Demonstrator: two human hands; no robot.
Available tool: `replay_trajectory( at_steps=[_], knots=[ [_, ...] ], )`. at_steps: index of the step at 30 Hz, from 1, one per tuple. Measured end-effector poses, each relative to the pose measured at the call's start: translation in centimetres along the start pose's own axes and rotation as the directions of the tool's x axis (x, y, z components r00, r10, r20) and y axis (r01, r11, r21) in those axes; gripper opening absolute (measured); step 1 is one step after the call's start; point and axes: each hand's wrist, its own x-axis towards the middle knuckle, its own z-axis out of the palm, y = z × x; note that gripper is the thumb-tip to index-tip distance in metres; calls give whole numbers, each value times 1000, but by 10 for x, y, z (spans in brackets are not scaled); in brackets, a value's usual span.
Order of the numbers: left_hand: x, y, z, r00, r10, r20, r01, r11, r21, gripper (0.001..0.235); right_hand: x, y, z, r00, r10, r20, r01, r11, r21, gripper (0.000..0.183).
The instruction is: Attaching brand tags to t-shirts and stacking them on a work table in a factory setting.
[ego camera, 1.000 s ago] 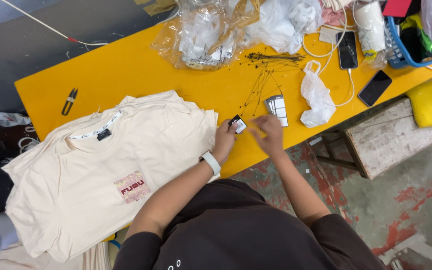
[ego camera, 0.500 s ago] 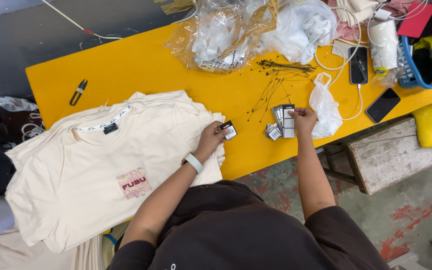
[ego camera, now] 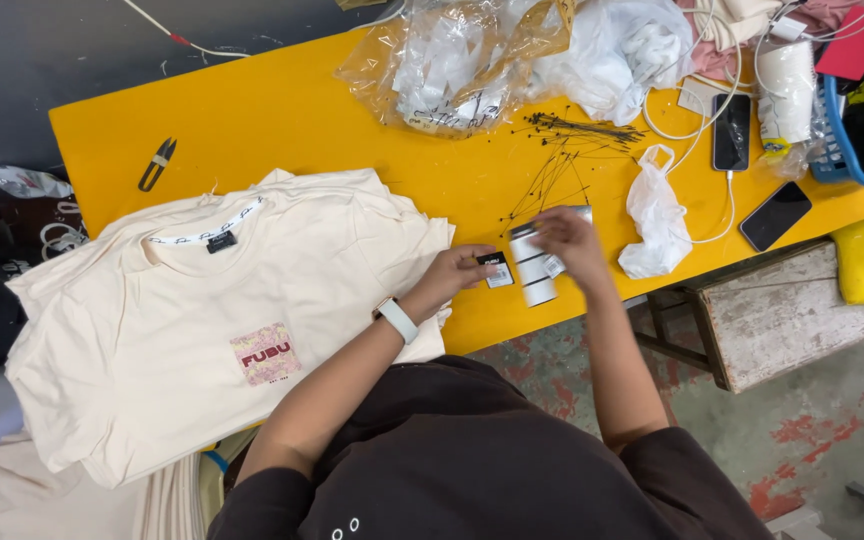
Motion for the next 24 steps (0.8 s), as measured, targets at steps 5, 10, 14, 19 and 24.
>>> replay_trajectory(
  at_steps=[5, 10, 14, 19, 24],
  knots=[
    [7, -24, -22, 995, 12, -98, -18, 998, -54, 24, 28, -8, 15, 991, -133, -28, 127, 976, -177, 14],
    [-15, -11, -51, 985, 63, -159, -76, 994, -81, 48, 127, 124, -81, 896, 19, -445, -302, 761, -575, 26],
    [-12, -23, -56, 986, 71, -148, -86, 991, -102, 49, 148, 151, -81, 841, 109, -531, -419, 752, -509, 19],
    [-11, -27, -55, 982, 98, -160, -114, 989, -91, 46, 176, 171, -93, 828, 167, -535, -378, 872, -312, 10],
    [-3, -41, -58, 976, 135, -172, -152, 984, -91, 46, 175, 119, -78, 829, 137, -543, -192, 980, -46, 14]
  ],
)
